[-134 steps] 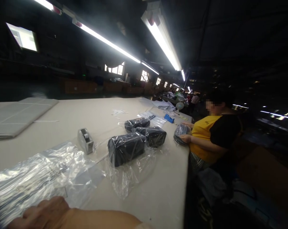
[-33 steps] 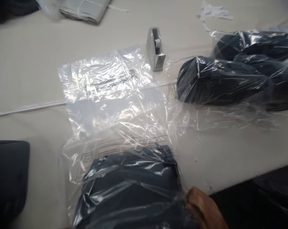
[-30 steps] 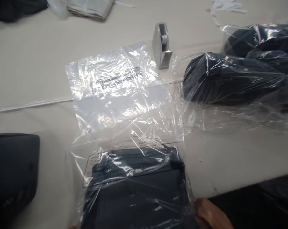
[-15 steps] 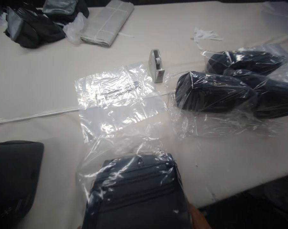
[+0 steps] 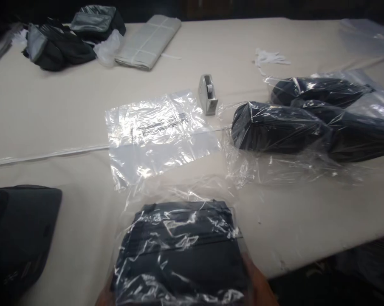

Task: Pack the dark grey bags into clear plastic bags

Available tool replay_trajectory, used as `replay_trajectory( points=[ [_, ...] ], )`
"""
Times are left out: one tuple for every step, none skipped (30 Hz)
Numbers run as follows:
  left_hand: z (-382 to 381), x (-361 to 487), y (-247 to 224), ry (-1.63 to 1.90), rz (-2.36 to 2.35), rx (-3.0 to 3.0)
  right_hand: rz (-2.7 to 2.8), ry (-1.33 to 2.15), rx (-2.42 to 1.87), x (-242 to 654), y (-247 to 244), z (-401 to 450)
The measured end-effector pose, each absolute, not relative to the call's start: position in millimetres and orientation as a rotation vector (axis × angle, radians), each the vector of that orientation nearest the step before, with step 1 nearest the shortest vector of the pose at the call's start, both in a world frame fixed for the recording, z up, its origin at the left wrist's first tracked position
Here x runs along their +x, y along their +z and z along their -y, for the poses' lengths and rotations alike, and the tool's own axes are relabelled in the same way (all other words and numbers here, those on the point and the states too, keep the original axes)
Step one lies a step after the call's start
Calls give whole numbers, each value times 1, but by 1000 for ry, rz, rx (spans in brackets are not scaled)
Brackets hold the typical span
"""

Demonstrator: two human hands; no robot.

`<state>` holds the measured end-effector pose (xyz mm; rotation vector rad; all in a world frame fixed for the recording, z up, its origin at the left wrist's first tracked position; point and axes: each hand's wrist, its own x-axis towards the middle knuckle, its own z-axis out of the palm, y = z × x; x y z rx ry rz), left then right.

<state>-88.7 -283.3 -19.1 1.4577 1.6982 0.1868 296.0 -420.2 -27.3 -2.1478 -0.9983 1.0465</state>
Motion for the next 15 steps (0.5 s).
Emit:
replay_trajectory(
  points=[
    [269,-79,-19,196,-1694,1498,1009,987,-2129,291,-29,404],
    [254,-69,-18,205,-1707,1538,1016,917,-2123,287,-29,386],
    [238,-59,-15,225,-1751,1568,1024,853,-2126,284,-29,368],
    [226,-52,-11,261,-1800,1580,1023,784,-2138,282,-28,352],
    [217,-47,-8,315,-1847,1578,1011,708,-2155,282,-25,340],
    [213,-45,-4,372,-1880,1560,990,629,-2171,285,-23,334],
    [214,-47,-3,421,-1896,1531,965,560,-2187,289,-21,333],
    [221,-52,-3,455,-1903,1493,942,512,-2201,294,-21,338],
    [232,-60,-4,460,-1904,1452,913,491,-2215,299,-22,347],
    [245,-70,-8,442,-1905,1410,871,503,-2228,304,-23,359],
    [258,-79,-12,422,-1904,1373,814,549,-2231,307,-26,371],
    [271,-87,-16,419,-1898,1337,741,614,-2222,309,-29,380],
    [281,-93,-18,440,-1890,1291,657,688,-2195,308,-30,387],
    [287,-96,-20,487,-1873,1229,570,771,-2138,306,-30,389],
    [288,-96,-20,554,-1827,1140,491,859,-2052,302,-28,387]
  ],
)
